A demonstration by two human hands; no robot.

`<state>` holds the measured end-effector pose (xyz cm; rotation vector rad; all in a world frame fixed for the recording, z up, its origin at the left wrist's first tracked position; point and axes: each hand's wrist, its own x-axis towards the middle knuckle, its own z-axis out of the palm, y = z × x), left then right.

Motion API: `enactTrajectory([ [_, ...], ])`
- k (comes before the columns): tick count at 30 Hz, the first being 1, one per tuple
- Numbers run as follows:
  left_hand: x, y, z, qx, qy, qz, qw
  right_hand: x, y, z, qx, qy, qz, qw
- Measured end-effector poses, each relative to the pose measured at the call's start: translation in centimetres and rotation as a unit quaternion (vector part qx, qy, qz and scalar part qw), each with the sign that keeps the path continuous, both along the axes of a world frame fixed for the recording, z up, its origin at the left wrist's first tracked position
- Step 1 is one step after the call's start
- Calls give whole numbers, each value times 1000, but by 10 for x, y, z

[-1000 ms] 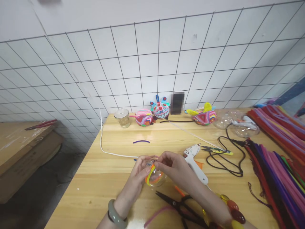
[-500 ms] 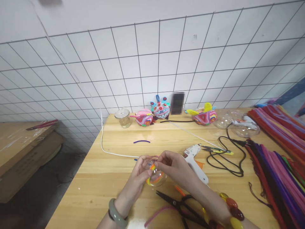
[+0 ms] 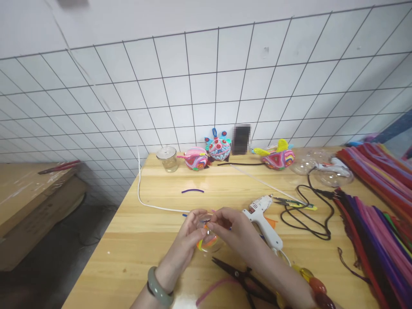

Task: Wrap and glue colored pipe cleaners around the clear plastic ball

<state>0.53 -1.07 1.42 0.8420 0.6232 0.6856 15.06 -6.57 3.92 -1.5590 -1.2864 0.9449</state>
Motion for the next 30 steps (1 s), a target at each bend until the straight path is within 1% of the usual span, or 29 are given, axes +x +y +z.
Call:
enactTrajectory([
  [6, 0, 0, 4, -12, -7, 3, 1000, 0, -5, 14, 34, -20, 33, 999],
  [9, 0, 0, 5, -8, -12, 10, 1000, -1, -7, 17, 46, -24, 43, 998],
  [18, -1, 0, 1, -3, 2, 11, 1000, -3, -16, 11, 71, -72, 51, 994],
  [24, -1, 0, -3, 5, -7, 23, 1000, -4, -14, 8, 82, -82, 49, 992],
  [27, 1, 1, -4, 8, -17, 26, 999, -4, -13, 7, 81, -78, 49, 992],
  [30, 1, 1, -4, 2, -21, 32, 999, -2, -13, 9, 67, -60, 34, 995],
])
